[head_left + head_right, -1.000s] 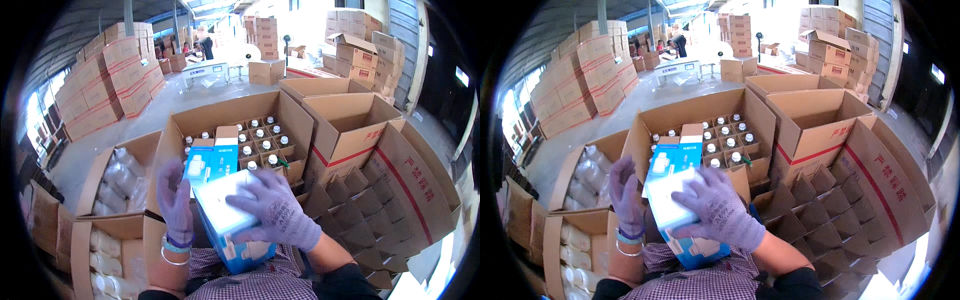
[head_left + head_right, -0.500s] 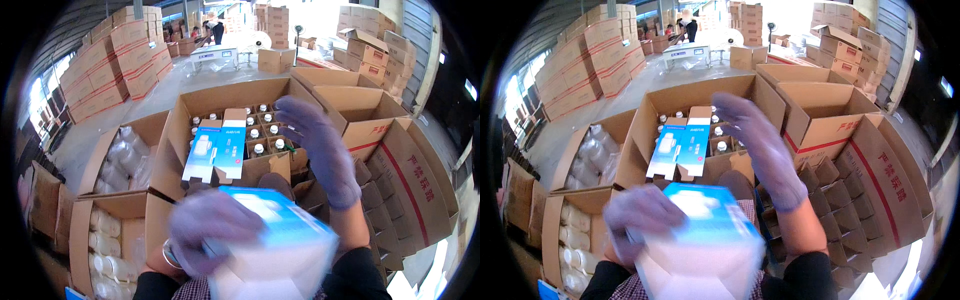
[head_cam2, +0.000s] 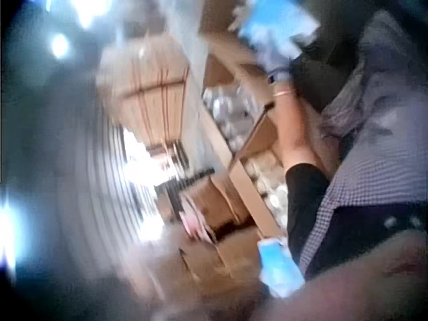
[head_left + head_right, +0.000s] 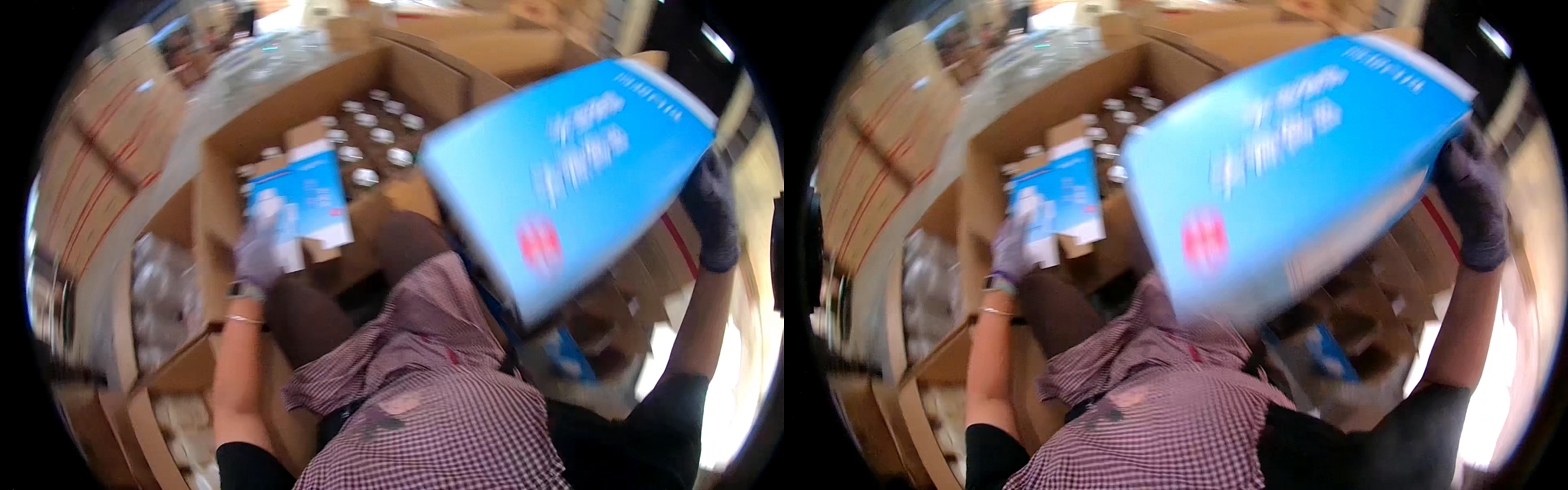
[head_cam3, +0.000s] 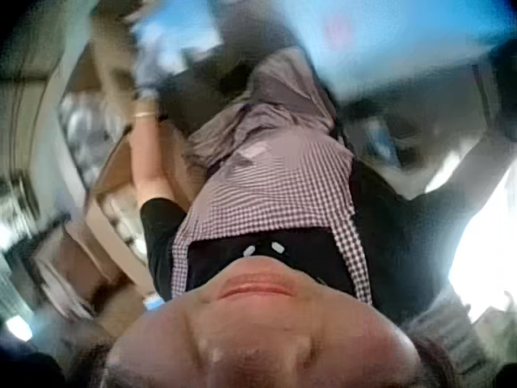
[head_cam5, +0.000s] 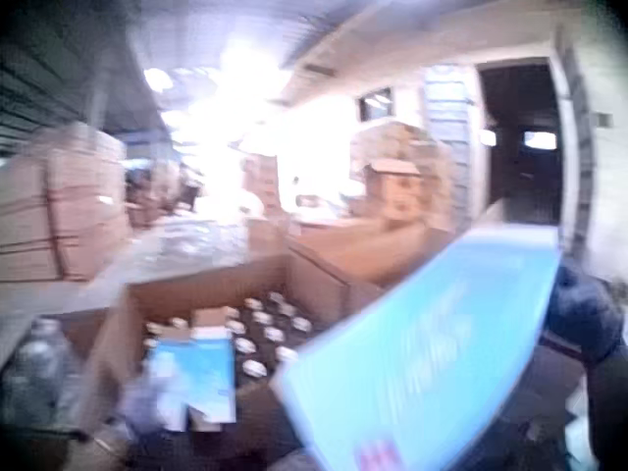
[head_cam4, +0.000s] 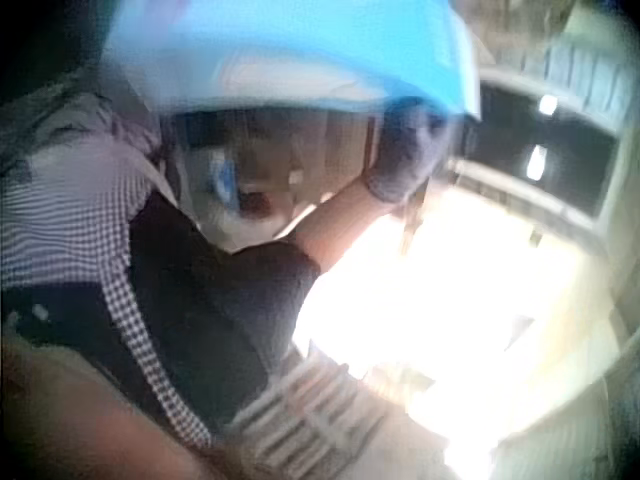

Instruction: The person assembles white electric kettles by hand in a warehouse setting. They pick up a kettle body, insert a black circular filter component, and screw on a white lid. The person then places the assembled unit into a plastic bag and sets it into a cardboard box. This process is repeated for multiple units.

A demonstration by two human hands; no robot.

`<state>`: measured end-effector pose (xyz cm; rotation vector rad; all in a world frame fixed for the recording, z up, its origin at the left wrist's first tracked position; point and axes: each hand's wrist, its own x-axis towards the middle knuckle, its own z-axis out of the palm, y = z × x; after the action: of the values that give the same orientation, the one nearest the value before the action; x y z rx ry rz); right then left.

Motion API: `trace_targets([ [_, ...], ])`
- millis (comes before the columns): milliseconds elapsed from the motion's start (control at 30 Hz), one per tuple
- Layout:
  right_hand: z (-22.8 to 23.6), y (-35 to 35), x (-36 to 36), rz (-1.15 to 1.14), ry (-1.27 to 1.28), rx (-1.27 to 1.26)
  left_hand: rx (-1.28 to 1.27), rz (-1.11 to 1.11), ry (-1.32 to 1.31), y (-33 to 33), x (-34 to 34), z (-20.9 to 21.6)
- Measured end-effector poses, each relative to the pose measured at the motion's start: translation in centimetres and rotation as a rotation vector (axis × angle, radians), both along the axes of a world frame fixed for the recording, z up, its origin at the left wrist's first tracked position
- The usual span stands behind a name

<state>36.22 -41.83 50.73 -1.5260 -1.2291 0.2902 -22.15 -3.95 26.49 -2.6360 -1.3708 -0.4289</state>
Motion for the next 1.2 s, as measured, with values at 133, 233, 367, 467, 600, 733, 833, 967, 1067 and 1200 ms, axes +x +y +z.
trace_targets([
  [133, 2.0, -15.0, -4.0, -0.635, -0.261, -0.380, -0.299, 0.117, 0.669, 6.2, -4.7, -8.4],
  [233, -1.4, -23.8, -5.8, -0.588, 0.021, -0.694, 0.046, 0.070, 0.789, 10.2, -11.3, -14.5],
  [367, -11.5, -22.5, -9.9, -0.441, -0.359, -1.223, 0.064, -0.085, 0.589, 10.7, -8.6, -12.7],
  [467, -23.7, -20.2, -9.9, -0.281, -0.212, -1.218, -0.038, -0.274, 0.042, 9.5, -6.0, -7.9],
  [600, -41.2, -16.3, -11.7, -0.374, -0.303, -0.695, 0.023, -0.148, -0.454, 5.0, -2.5, 4.2],
  [733, -54.1, -14.1, -12.7, -0.317, -0.210, -0.594, 0.176, -0.401, -1.191, -1.3, 0.7, 16.2],
  [833, -49.9, -11.3, -11.6, -0.068, -0.379, -1.198, 0.508, -0.459, -1.484, -9.6, 3.3, 22.4],
  [967, -29.8, -5.9, -7.0, 0.162, -0.471, -1.290, 0.683, -0.737, -1.383, -18.1, 4.7, 26.3],
  [1067, -15.2, -1.2, -10.6, 0.297, -0.098, -0.314, 0.595, -0.737, -1.345, -22.1, 6.4, 26.6],
  [1200, -8.8, 2.5, -19.1, 0.949, 0.383, -0.025, 0.543, -0.528, -1.364, -21.8, 9.9, 24.2],
])
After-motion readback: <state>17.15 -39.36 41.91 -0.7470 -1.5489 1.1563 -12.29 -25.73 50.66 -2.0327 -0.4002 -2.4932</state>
